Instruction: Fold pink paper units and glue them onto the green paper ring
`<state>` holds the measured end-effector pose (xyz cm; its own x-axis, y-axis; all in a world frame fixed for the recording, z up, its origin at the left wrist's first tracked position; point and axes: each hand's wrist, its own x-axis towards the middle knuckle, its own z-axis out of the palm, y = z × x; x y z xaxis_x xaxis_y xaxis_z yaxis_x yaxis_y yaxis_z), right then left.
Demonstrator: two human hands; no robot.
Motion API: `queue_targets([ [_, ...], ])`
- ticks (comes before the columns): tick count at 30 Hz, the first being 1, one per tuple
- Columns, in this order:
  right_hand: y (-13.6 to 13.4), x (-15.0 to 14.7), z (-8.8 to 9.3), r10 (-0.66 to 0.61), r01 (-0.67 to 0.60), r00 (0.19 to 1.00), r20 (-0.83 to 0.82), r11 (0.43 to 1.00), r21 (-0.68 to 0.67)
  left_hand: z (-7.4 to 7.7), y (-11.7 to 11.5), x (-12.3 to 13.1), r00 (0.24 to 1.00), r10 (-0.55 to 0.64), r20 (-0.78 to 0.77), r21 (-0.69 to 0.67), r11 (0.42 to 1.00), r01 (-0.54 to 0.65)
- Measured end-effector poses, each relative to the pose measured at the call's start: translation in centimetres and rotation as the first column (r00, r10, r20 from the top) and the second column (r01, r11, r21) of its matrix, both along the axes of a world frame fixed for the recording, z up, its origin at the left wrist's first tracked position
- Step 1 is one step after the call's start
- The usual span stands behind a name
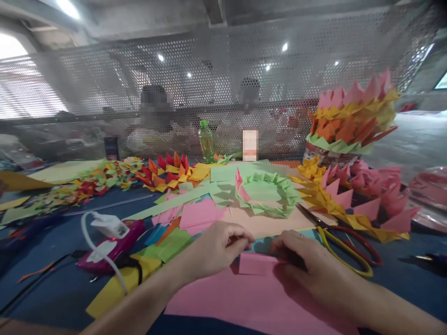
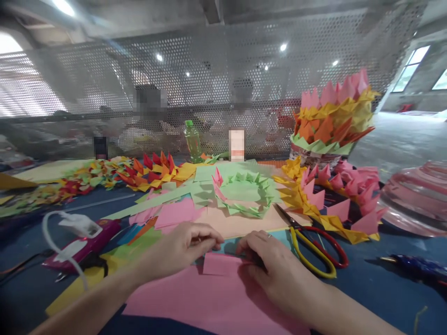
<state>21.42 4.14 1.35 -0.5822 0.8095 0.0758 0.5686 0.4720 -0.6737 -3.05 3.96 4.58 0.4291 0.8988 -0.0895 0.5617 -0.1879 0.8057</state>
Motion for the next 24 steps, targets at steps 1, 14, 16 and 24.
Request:
queue_targets([
  [1, 0.0, 0.0, 0.1, 0.016, -0.016, 1.000, -0.002, 1.000, 0.019, -0.1, 0.1, 0.0, 0.999, 0.001, 0.046, -0.079, 0.997, 0.003],
  [14, 0.3, 0.0, 0.3, 0.097, -0.070, 0.990, -0.103, 0.969, 0.236, -0.8, 0.5, -0.2, 0.957, 0.047, 0.285, -0.350, 0.935, 0.059],
  [16, 0.4, 0.0, 0.3, 0.110, -0.075, 0.986, -0.124, 0.964, 0.256, -0.7, 0.6, -0.1, 0.947, 0.051, 0.316, -0.370, 0.926, 0.073],
  [24, 0.3, 0.2, 0.1, 0.155, -0.089, 0.971, -0.184, 0.941, 0.325, -1.4, 0.8, -0.4, 0.927, 0.039, 0.373, -0.379, 0.918, 0.114],
])
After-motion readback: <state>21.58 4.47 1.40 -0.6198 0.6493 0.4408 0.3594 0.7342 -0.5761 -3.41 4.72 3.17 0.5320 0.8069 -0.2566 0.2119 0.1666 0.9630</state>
